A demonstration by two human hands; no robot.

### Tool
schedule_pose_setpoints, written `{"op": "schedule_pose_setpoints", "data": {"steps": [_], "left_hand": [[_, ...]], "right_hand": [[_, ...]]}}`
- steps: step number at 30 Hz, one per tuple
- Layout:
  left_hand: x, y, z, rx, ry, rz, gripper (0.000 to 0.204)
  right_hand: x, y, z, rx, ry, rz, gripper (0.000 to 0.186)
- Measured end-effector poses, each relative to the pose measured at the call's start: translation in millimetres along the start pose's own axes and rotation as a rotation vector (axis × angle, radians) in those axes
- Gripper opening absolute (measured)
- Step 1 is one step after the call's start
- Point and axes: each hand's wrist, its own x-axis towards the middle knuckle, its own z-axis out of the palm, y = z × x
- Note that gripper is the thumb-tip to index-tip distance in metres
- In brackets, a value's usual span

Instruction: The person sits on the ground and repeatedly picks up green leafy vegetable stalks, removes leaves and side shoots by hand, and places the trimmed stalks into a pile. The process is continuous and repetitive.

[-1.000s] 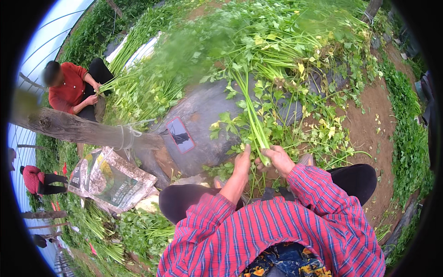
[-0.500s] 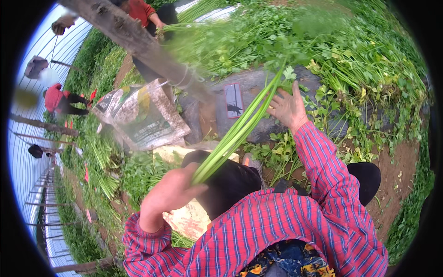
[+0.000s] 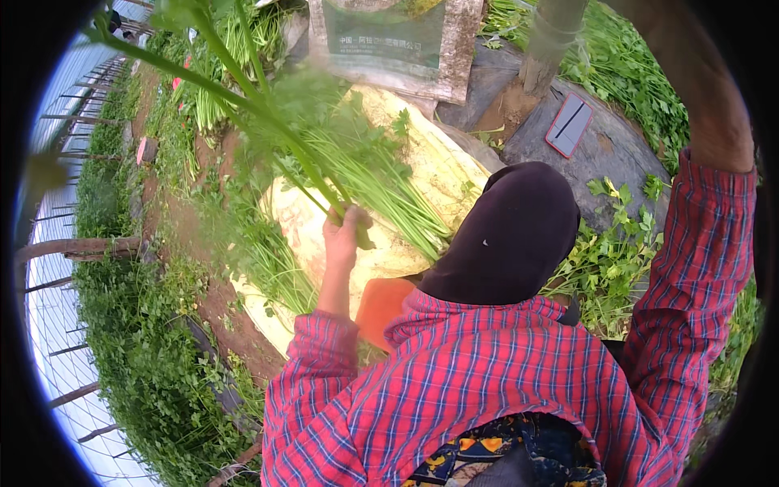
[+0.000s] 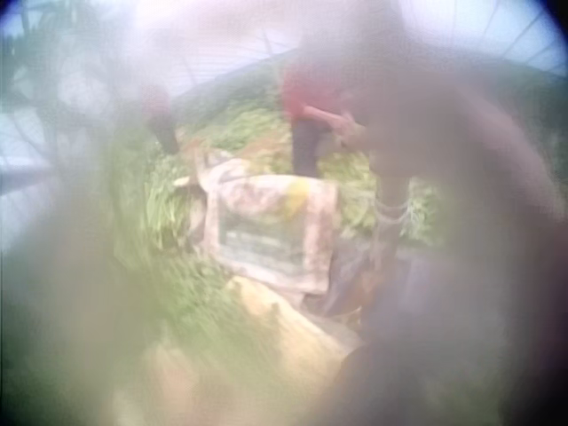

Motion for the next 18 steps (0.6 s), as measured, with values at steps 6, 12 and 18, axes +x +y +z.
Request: {"op": "schedule_pose_setpoints", "data": {"steps": [6, 12, 18], "left_hand": [[0.4, -130.4, 44.9, -0.440, -0.056, -0.793, 0.019], [5.0, -157.7, 48.5, -0.193, 0.101, -0.955, 0.028], [23.0, -202.7, 36.8, 0.422, 0.379, -0.769, 0.077]], "right_hand": [[-115.7, 89.7, -56.0, -0.168, 0.267, 0.968, 0.048], [-264.2, 116.5, -128.5, -0.009, 0.466, 1.215, 0.039], [-342.1, 112.7, -145.8, -0.041, 0.593, 1.291, 0.039]]}}
